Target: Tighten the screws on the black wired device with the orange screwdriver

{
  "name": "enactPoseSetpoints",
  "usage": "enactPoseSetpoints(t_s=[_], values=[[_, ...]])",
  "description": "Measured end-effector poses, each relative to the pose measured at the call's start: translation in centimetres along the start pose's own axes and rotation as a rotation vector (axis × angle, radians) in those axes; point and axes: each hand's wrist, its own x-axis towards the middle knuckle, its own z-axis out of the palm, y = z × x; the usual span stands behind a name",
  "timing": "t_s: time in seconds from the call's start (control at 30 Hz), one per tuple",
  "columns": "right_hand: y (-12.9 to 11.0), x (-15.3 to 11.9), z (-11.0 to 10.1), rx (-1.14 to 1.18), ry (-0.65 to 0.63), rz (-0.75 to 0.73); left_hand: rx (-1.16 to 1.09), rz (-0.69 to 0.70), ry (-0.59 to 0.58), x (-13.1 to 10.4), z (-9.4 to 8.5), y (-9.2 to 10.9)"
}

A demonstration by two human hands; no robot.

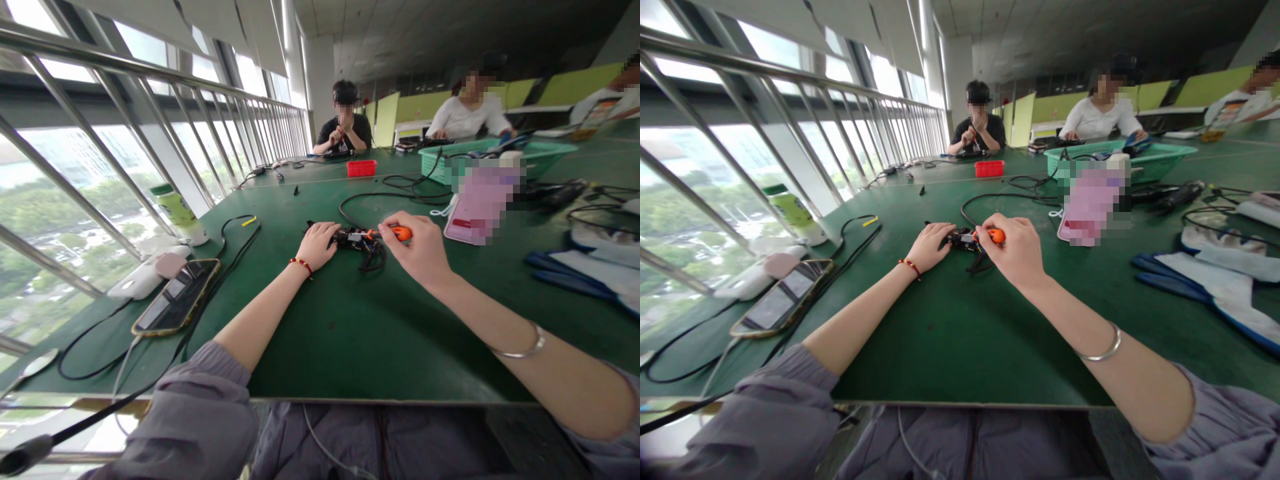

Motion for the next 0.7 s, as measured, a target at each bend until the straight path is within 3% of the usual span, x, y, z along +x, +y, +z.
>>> enactPoseSetpoints(t_s=[0.7], values=[[0.02, 0.00, 0.04, -0.016, 0.013, 0.026, -0.006, 0.002, -0.006, -0.05, 0.10, -0.05]])
